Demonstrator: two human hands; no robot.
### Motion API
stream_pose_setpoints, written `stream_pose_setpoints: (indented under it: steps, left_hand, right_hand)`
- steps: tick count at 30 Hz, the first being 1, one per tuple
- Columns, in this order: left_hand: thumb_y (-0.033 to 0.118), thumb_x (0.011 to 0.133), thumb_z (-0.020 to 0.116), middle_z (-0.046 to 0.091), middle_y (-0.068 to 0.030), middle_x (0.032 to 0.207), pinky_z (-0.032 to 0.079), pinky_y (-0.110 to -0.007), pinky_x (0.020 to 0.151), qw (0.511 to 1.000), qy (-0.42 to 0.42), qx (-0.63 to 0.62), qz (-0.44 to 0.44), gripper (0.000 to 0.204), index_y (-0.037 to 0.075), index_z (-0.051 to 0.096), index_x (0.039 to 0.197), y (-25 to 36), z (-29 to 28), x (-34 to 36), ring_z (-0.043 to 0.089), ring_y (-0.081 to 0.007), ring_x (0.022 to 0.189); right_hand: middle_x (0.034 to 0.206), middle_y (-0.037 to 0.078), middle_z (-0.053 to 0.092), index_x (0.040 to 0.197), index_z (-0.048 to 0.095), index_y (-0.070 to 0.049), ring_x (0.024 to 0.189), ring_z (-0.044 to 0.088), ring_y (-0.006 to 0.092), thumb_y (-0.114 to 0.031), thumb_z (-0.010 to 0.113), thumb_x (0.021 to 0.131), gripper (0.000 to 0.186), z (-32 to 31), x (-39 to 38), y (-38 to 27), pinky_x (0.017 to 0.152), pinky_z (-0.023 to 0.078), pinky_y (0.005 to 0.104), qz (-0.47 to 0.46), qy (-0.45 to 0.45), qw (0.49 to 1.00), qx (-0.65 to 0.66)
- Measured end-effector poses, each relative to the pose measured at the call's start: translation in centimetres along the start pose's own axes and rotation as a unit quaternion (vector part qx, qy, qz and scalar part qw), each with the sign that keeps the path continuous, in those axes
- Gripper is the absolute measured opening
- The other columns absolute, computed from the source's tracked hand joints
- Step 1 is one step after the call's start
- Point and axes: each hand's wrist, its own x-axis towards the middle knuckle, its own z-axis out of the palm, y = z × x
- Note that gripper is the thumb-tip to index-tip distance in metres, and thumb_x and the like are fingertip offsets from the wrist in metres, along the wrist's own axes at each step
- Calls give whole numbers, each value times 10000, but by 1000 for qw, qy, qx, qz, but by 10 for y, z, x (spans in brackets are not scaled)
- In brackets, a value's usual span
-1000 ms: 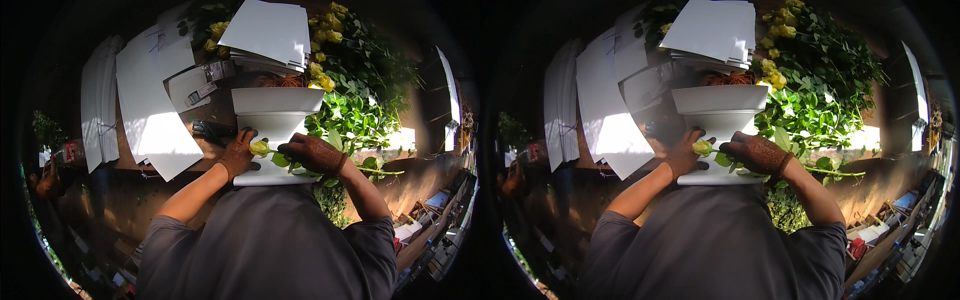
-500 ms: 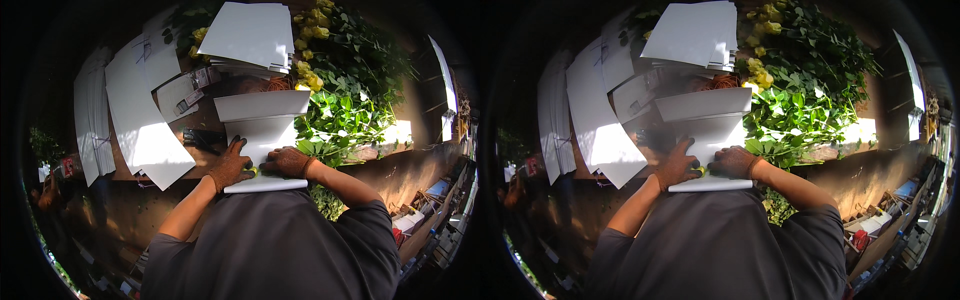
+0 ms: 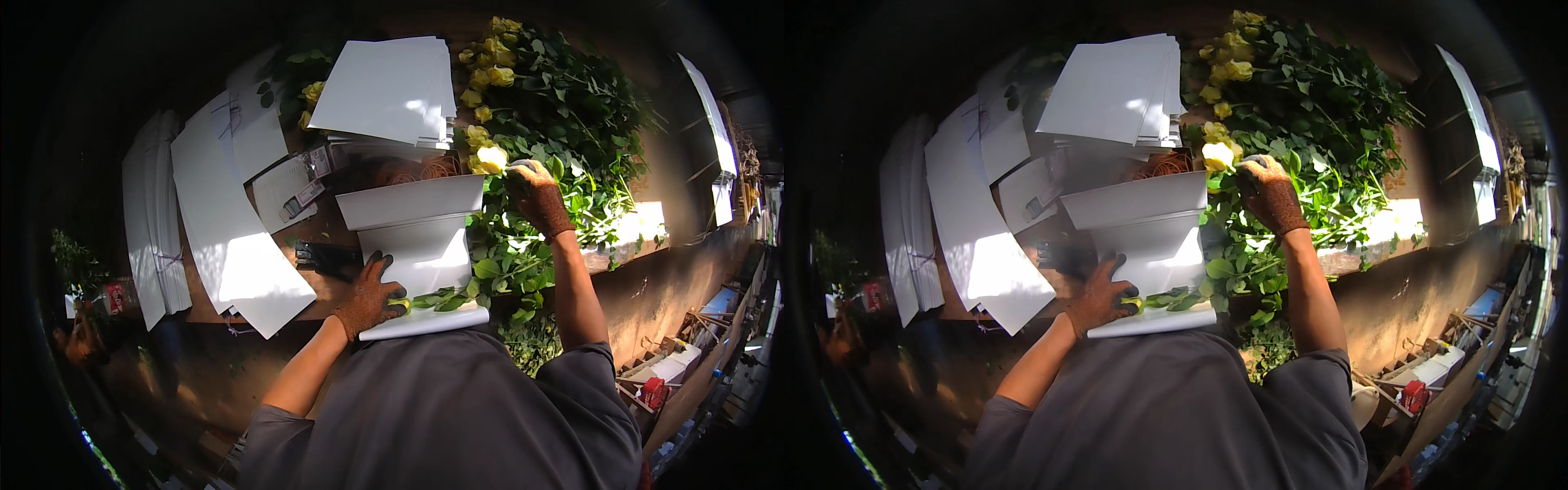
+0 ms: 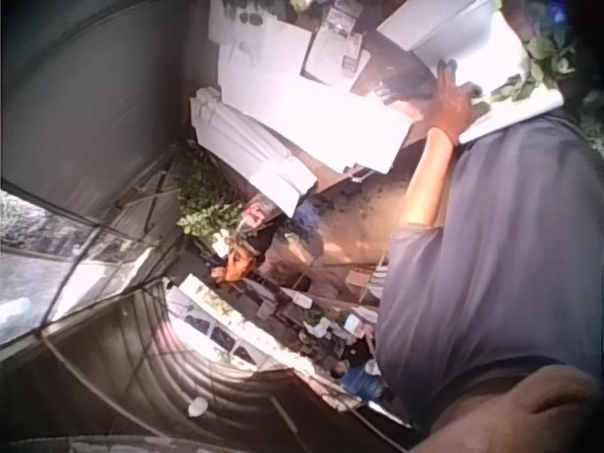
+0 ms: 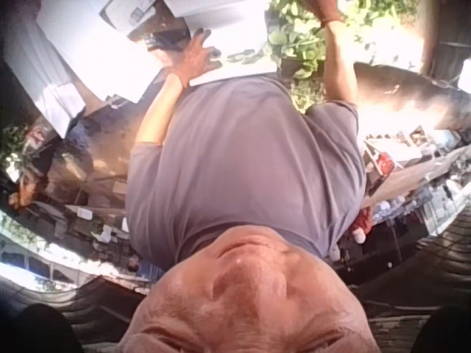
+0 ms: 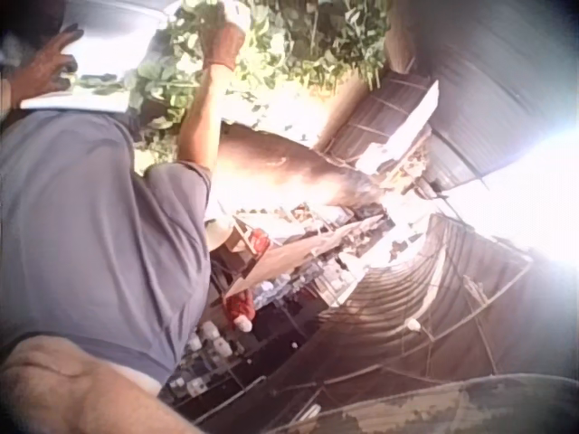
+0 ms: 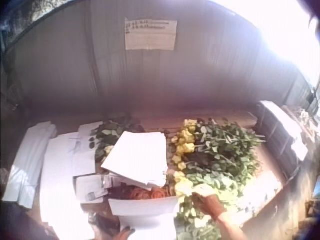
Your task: The person wraps bunches of yellow roses in white paper and secures them with a stapler. The person repeatedly picks up roses, places them on paper, folds the paper around the stems, and staples the bundle before moving to the next bunch.
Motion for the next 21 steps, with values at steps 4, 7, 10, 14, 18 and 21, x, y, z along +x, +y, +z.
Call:
stream_pose_setpoints:
  steps: [4,7,10,14,18,21]
  left_hand:
    - [320,729,846,314,-241,1483,296,-526,1165,1000,-7,14,10,398,150,710,1062,4,-5,-3,234,-484,1419]
    - [310,743,831,302,-247,1499,294,-507,1171,1000,-5,-3,26,378,137,718,1060,0,-4,-1,236,-481,1423]
    - [291,766,812,331,-236,1494,317,-492,1159,1000,-3,-1,1,344,133,711,1054,-1,-3,-5,259,-447,1426]
    - [322,780,791,343,-207,1499,332,-478,1151,1000,17,-5,9,329,134,710,1038,-3,-4,-4,272,-434,1423]
    - [339,779,790,352,-205,1484,344,-471,1144,1000,15,5,7,376,125,698,1074,-2,-1,-9,284,-423,1418]
    - [341,766,802,361,-203,1472,354,-469,1138,999,51,0,9,516,119,633,1200,-11,10,-6,296,-418,1413]
  right_hand:
    - [974,135,655,1026,666,-39,862,655,351,-13,685,825,204,-89,-3,-72,764,532,388,10,25,1000,11]
    - [977,120,659,1028,679,-49,870,661,310,-5,706,810,225,-108,-17,-120,746,531,381,-42,14,998,-44]
    - [980,112,653,1053,697,-88,835,657,298,-36,712,789,269,-79,-26,-141,708,536,389,-133,-95,984,-73]
    - [976,105,642,1153,681,-173,873,650,311,-116,660,835,324,-24,-39,-118,712,532,421,-83,-299,947,-82]
    - [1046,132,633,1208,655,-212,907,656,342,-142,604,846,372,-4,-48,-134,760,541,442,-114,-372,921,16]
    - [1053,142,633,1209,656,-212,927,660,342,-161,590,865,354,13,-51,-127,775,544,443,-107,-389,915,10]
